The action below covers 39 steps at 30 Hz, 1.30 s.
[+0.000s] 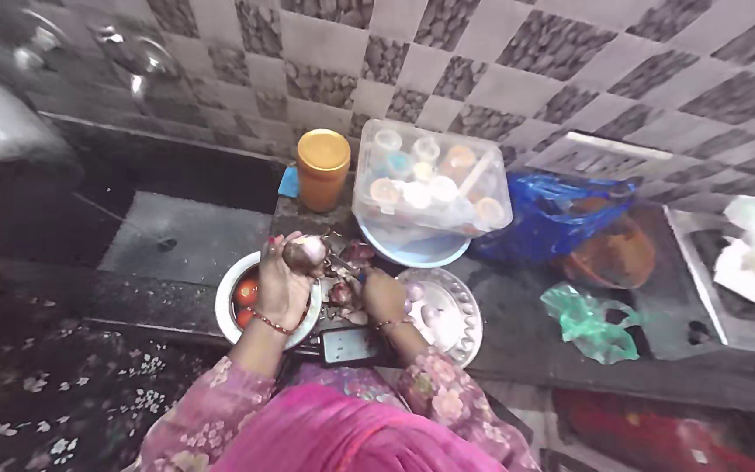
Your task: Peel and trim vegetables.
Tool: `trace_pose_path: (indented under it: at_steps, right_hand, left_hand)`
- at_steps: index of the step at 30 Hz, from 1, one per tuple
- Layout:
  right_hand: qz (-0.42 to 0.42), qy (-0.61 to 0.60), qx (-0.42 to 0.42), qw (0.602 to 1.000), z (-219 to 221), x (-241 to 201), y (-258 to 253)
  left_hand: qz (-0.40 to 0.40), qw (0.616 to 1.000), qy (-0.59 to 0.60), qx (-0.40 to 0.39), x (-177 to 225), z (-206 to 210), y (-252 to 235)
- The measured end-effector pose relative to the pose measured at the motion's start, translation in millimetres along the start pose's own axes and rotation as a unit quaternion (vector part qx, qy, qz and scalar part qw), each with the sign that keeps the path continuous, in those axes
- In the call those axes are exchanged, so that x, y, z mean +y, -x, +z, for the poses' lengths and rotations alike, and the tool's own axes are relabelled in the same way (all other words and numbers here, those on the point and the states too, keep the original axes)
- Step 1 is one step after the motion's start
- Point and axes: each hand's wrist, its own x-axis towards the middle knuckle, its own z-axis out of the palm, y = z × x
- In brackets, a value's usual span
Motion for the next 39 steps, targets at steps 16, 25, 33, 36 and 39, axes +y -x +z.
trace_pose_path:
  at_steps: [16, 25, 33, 36, 39]
  right_hand:
    - [-0.24, -0.189, 0.251, 0.919, 5.2, -0.5, 93.2]
    - [-0.243, -0.148, 0.271, 0.92, 7.7, 6.3, 92.9]
    - [-0.253, -0.119, 0.292, 0.914, 14.8, 1.3, 95.3]
    - [-0.243, -0.109, 0.307, 0.914, 17.5, -2.0, 93.7]
    - [-0.232, -0.091, 0.292, 0.923, 16.6, -5.6, 93.0]
  left_hand:
    - [0.043, 0.961, -0.242, -0.124, -7.4, -3.6, 5.2]
    - [0.081, 0.959, -0.235, -0.133, -10.1, -5.8, 7.5]
    - [0.102, 0.959, -0.228, -0.136, -10.5, -10.5, 9.6]
    - [0.084, 0.965, -0.218, -0.116, -13.7, -3.5, 15.0]
    - [0.082, 0.971, -0.208, -0.082, -21.7, 0.0, 17.3]
